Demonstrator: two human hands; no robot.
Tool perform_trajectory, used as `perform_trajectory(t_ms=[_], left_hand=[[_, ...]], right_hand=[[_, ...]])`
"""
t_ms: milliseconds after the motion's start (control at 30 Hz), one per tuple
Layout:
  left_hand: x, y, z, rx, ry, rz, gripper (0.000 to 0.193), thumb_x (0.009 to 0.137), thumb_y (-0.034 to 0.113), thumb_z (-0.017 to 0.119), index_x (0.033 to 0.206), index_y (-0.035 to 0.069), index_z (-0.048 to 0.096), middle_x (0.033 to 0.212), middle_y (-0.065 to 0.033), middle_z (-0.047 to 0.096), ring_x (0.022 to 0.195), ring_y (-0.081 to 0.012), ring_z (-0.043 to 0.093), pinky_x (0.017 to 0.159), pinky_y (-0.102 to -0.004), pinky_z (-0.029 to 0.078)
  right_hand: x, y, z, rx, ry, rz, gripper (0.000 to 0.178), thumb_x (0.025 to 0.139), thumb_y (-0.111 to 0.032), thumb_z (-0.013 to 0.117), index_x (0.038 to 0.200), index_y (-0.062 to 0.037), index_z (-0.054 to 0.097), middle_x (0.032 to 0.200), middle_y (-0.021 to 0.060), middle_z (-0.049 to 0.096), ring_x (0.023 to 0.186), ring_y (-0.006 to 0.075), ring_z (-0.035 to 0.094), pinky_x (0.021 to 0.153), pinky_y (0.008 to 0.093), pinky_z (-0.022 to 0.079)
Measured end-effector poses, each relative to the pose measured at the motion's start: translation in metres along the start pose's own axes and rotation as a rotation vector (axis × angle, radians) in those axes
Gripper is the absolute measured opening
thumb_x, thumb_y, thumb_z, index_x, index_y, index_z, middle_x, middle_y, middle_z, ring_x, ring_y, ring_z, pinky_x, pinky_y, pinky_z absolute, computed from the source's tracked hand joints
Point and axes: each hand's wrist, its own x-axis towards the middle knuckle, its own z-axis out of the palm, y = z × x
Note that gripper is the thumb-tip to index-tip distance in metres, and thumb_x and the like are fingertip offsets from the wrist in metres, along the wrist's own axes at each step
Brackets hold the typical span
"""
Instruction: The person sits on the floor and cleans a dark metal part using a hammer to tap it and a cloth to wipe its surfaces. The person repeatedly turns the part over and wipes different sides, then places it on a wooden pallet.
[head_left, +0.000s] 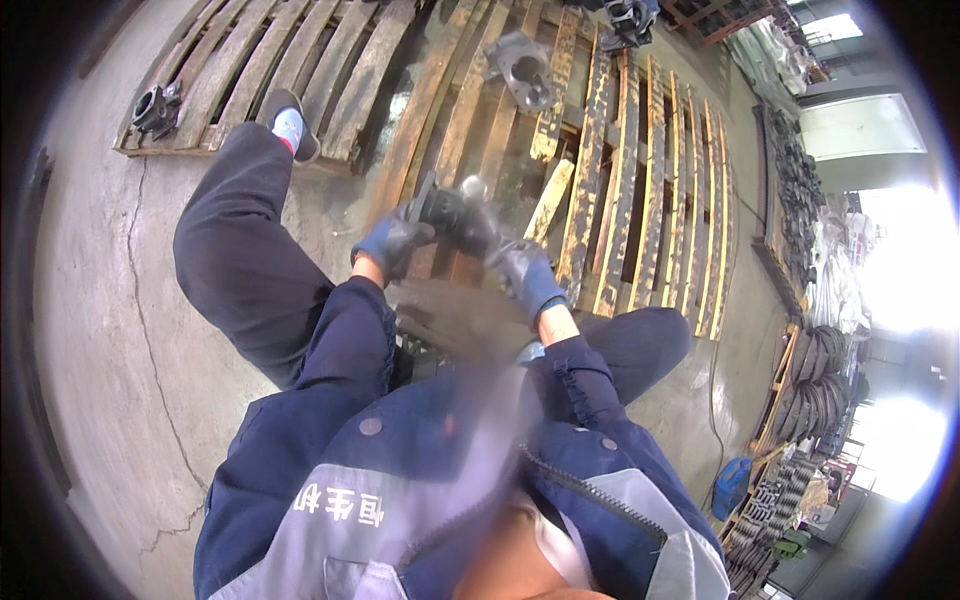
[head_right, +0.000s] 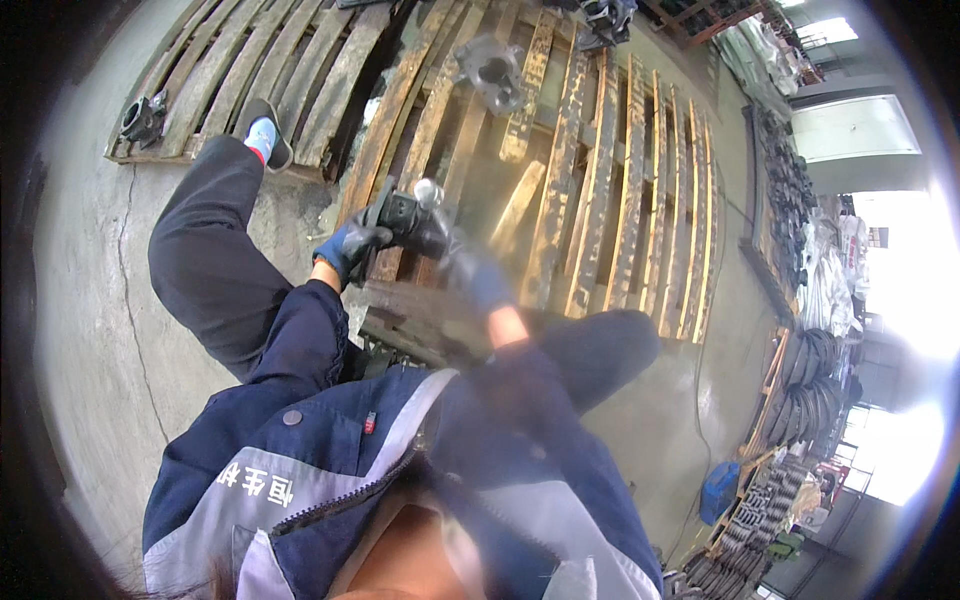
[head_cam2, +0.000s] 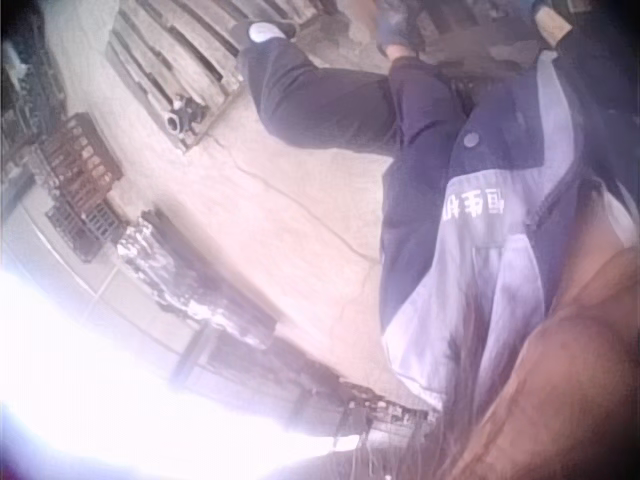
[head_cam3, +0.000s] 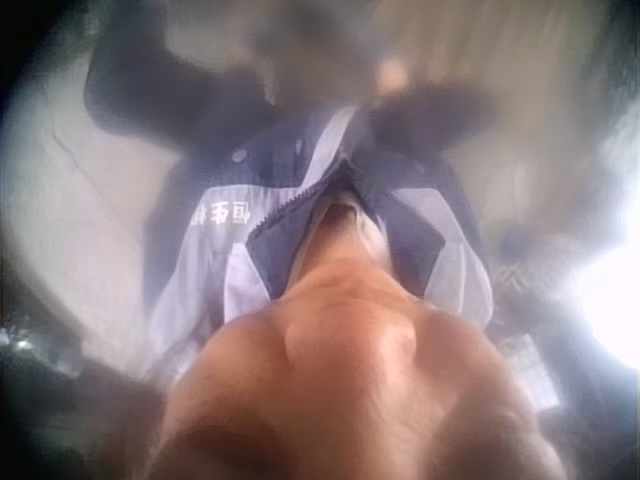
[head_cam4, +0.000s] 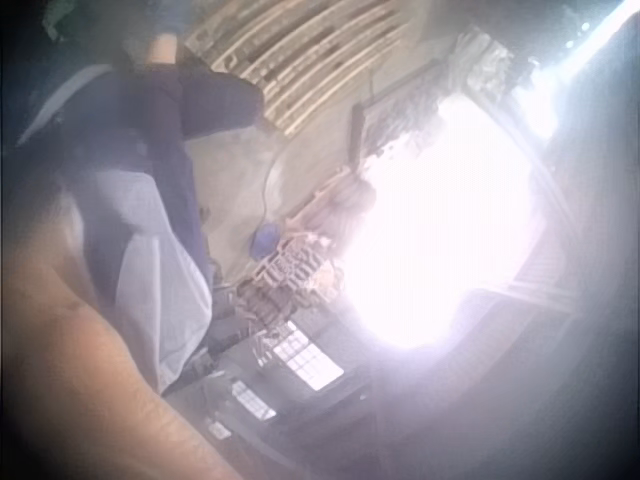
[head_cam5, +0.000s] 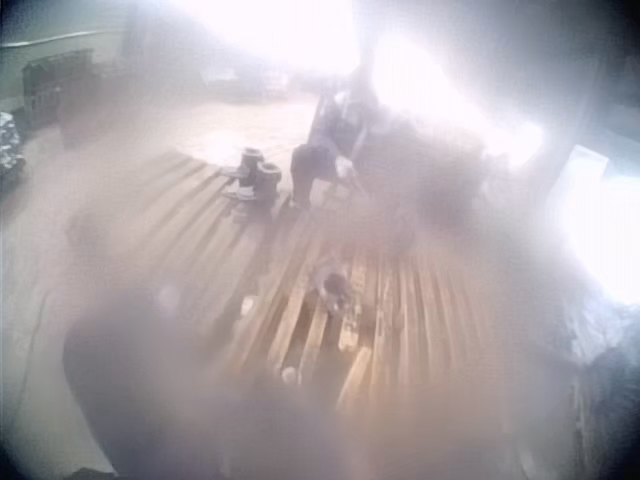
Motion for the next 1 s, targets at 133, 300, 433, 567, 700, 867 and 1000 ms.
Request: perform_trajectory(t_ms=[133, 300, 433, 567, 700, 867, 1000], left_hand=[[-0.004, 0.003, 0.003, -0.105, -0.037, -0.03, 0.053, 0.081, -0.003, 0.062, 0.133, 0.005, 0.058, 0.121, -0.0058, 0.067, 0.111, -0.0197, 0.063, 0.099, -0.0361, 0.05], [-0.011, 0.011, 0.01, -0.018, 0.018, -0.043, 0.053, 0.081, -0.002, 0.061, 0.133, 0.005, 0.057, 0.119, -0.0068, 0.067, 0.11, -0.0206, 0.063, 0.1, -0.0372, 0.049], [-0.008, 0.014, 0.015, -0.003, 0.09, -0.064, 0.053, 0.08, -0.001, 0.063, 0.132, 0.002, 0.056, 0.117, -0.0085, 0.066, 0.104, -0.02, 0.064, 0.093, -0.036, 0.053], [0.005, 0.005, 0.002, 0.337, 0.136, -0.012, 0.049, 0.083, 0.007, 0.063, 0.132, 0.008, 0.059, 0.116, -0.0094, 0.067, 0.1, -0.0235, 0.065, 0.085, -0.0344, 0.052], [0.018, -0.01, -0.02, 0.883, -0.082, 0.279, 0.051, 0.083, 0.001, 0.066, 0.133, 0.001, 0.055, 0.122, -0.0082, 0.065, 0.11, -0.0226, 0.062, 0.101, -0.0363, 0.047], [0.01, -0.01, -0.024, -0.009, 0.032, -0.039, 0.049, 0.083, 0.003, 0.069, 0.132, 0.003, 0.058, 0.121, -0.0064, 0.066, 0.107, -0.0204, 0.061, 0.1, -0.0345, 0.045], [0.003, 0.004, -0.013, 0.051, 0.216, -0.197, 0.045, 0.081, 0.004, 0.074, 0.125, 0.005, 0.062, 0.103, -0.0024, 0.069, 0.087, -0.0159, 0.064, 0.079, -0.0322, 0.053]], right_hand=[[-0.002, -0.003, 0.001, 0.364, 0.042, 0.141, 0.019, 0.093, -0.011, 0.054, 0.103, -0.0103, 0.07, 0.069, 0.0035, 0.061, 0.046, 0.0101, 0.049, 0.038, 0.0268, 0.039], [-0.007, -0.012, 0.005, 0.146, 0.044, 0.234, 0.041, 0.105, -0.038, 0.046, 0.095, -0.0085, 0.073, 0.068, 0.0031, 0.063, 0.055, 0.0126, 0.056, 0.053, 0.0304, 0.045], [0.002, -0.005, 0.0, 0.095, 0.007, 0.194, 0.03, 0.1, -0.03, 0.051, 0.092, -0.0074, 0.07, 0.065, 0.0041, 0.062, 0.051, 0.012, 0.055, 0.046, 0.0299, 0.042], [0.024, 0.021, -0.034, 0.063, 0.152, 0.082, 0.019, 0.091, -0.015, 0.058, 0.108, -0.0066, 0.064, 0.07, 0.0068, 0.066, 0.045, 0.0136, 0.053, 0.038, 0.0283, 0.036], [0.047, 0.06, -0.106, -0.169, 0.453, 0.079, 0.025, 0.094, -0.024, 0.059, 0.11, -0.0103, 0.071, 0.098, 0.016, 0.071, 0.084, 0.0285, 0.066, 0.067, 0.038, 0.05], [0.07, 0.149, -0.173, -0.286, 0.839, 0.454, 0.041, 0.095, -0.038, 0.054, 0.109, -0.0029, 0.07, 0.105, 0.0233, 0.071, 0.102, 0.0401, 0.068, 0.08, 0.0458, 0.053], [0.107, 0.25, -0.176, 0.16, 1.062, 0.692, 0.031, 0.097, -0.03, 0.052, 0.102, -0.0063, 0.072, 0.099, 0.0137, 0.073, 0.091, 0.0315, 0.07, 0.072, 0.0437, 0.053]])
